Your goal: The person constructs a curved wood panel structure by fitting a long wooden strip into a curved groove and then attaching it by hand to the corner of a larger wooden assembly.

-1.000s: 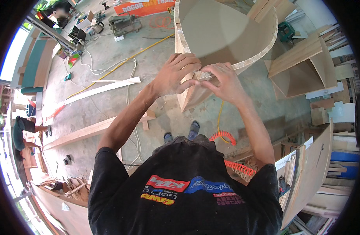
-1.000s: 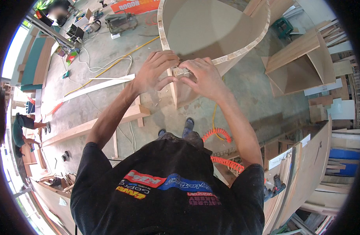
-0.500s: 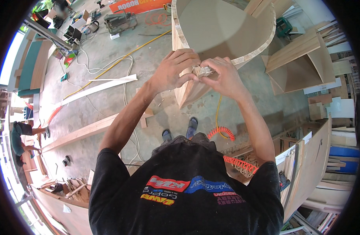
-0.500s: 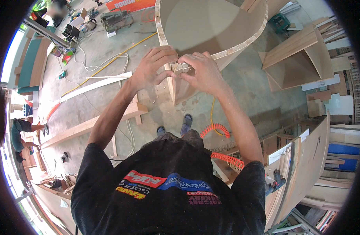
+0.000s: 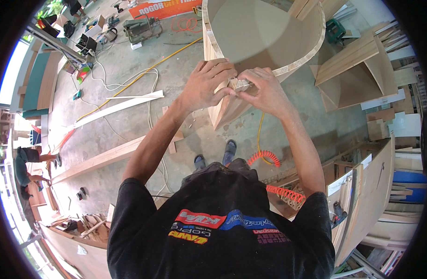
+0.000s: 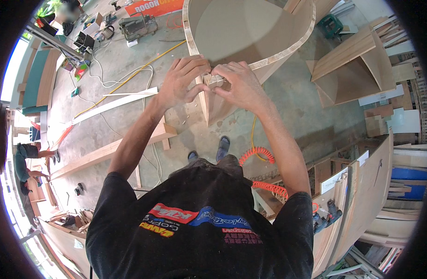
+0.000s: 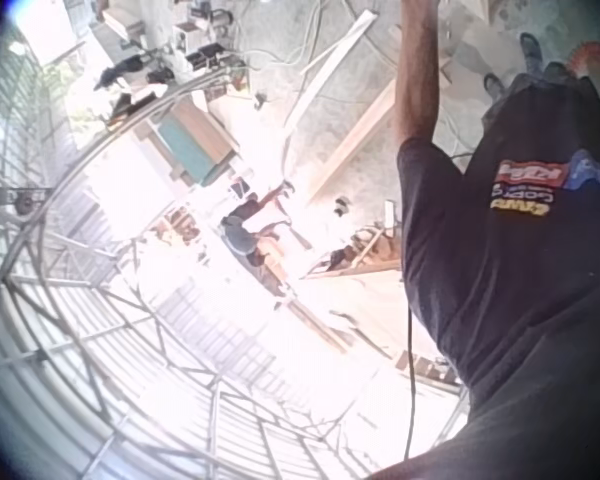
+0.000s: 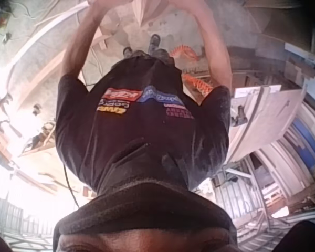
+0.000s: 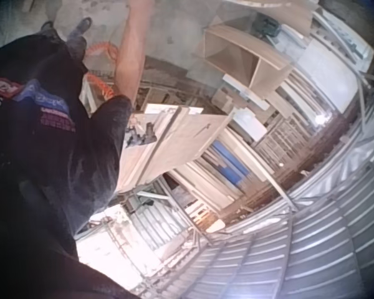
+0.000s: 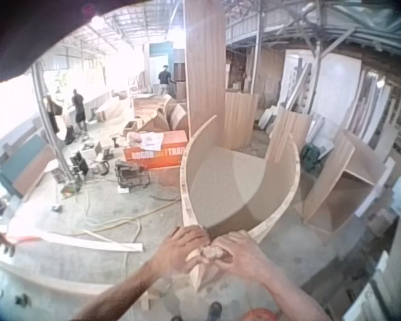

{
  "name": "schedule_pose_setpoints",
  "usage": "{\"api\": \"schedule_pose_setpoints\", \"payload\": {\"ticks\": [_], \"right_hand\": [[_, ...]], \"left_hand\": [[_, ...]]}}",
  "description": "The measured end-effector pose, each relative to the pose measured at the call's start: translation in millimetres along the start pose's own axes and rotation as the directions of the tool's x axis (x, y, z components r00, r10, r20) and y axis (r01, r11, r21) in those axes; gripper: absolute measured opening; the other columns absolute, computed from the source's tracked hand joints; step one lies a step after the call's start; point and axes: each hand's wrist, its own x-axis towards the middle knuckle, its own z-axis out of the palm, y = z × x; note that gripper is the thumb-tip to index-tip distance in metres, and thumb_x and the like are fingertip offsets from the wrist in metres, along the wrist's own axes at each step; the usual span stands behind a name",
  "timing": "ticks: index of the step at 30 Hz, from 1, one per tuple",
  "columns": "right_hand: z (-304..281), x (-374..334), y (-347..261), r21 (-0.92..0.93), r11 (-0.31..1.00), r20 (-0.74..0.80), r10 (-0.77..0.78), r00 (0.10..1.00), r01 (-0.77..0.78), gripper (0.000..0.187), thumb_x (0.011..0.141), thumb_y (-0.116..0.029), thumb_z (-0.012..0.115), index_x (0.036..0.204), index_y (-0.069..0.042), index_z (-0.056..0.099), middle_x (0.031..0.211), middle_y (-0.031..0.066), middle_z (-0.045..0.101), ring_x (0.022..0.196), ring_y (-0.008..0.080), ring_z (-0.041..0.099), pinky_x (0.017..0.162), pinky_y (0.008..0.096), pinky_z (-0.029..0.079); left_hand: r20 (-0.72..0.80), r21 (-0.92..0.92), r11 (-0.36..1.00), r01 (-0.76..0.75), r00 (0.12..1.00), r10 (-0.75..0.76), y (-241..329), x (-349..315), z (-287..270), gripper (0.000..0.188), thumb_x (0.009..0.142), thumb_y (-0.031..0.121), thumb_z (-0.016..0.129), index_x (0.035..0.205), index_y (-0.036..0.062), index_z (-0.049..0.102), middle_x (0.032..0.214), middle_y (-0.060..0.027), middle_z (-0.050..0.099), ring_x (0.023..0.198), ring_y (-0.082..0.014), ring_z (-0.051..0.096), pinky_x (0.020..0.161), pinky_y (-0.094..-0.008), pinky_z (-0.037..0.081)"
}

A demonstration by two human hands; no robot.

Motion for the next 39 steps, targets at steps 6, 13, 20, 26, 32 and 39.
{"api": "schedule_pose_setpoints", "payload": {"ticks": [6,13,20,26,32,39], "right_hand": [[-1.0,1.0,-1.9,-0.010,0.999,0.040,0.031,0.999,-0.031,0.038,0.081,-0.021,0.082,0.112,-0.010,0.063,0.104,0.0058,0.070,0.101,0.0256,0.064,0.096,0.0411,0.044],[-3.0,-0.5,-4.3,0.039,0.998,-0.009,0.055,0.998,-0.054,0.033,0.084,-0.024,0.081,0.109,-0.008,0.067,0.101,0.0078,0.070,0.099,0.0265,0.065,0.097,0.0409,0.043],[-3.0,1.6,-1.1,0.048,0.996,0.013,0.073,0.997,-0.073,0.033,0.083,-0.022,0.081,0.110,-0.007,0.070,0.101,0.0087,0.072,0.100,0.0267,0.065,0.097,0.0404,0.044],[-9.6,7.9,-2.2,0.090,0.982,0.114,0.157,0.981,-0.167,0.036,0.080,-0.020,0.083,0.110,-0.005,0.071,0.100,0.0123,0.072,0.094,0.0307,0.064,0.090,0.0420,0.047],[-15.0,14.3,0.6,0.167,0.969,0.160,0.157,0.975,-0.184,0.038,0.078,-0.020,0.083,0.109,-0.002,0.069,0.087,0.0164,0.067,0.084,0.0352,0.062,0.077,0.0425,0.049],[-8.0,11.0,4.7,0.131,0.981,0.103,0.127,0.987,-0.140,0.039,0.078,-0.030,0.085,0.105,-0.006,0.070,0.086,0.0128,0.068,0.083,0.0314,0.062,0.082,0.0415,0.049]], "left_hand": [[-0.004,-0.019,1.000,-0.012,1.000,0.012,-0.1,-0.2,-6.0,0.053,0.087,0.043,0.077,0.129,0.0115,0.067,0.132,-0.0051,0.065,0.134,-0.0288,0.054,0.105,-0.0447,0.043],[0.025,-0.028,0.998,-0.051,0.998,0.052,2.8,5.2,-13.6,0.049,0.086,0.038,0.079,0.126,0.0123,0.071,0.134,-0.0044,0.065,0.131,-0.0273,0.056,0.106,-0.0439,0.041],[0.055,-0.049,0.996,-0.076,0.995,0.079,2.5,12.5,-22.6,0.044,0.083,0.035,0.081,0.120,0.0121,0.073,0.128,-0.0024,0.069,0.124,-0.0242,0.059,0.104,-0.0433,0.041],[0.049,-0.052,0.994,-0.098,0.994,0.101,1.0,9.7,-20.0,0.042,0.084,0.036,0.081,0.118,0.0128,0.073,0.124,-0.0021,0.069,0.120,-0.0256,0.059,0.103,-0.0430,0.042],[0.074,-0.049,0.995,-0.087,0.993,0.091,6.1,15.4,-23.8,0.043,0.085,0.038,0.079,0.118,0.0123,0.072,0.120,-0.0024,0.068,0.116,-0.0272,0.059,0.101,-0.0439,0.045],[0.112,-0.101,0.993,-0.058,0.991,0.070,7.5,21.3,-25.5,0.040,0.085,0.041,0.075,0.113,0.0126,0.069,0.118,-0.0013,0.067,0.117,-0.0274,0.058,0.103,-0.0433,0.046]]}}
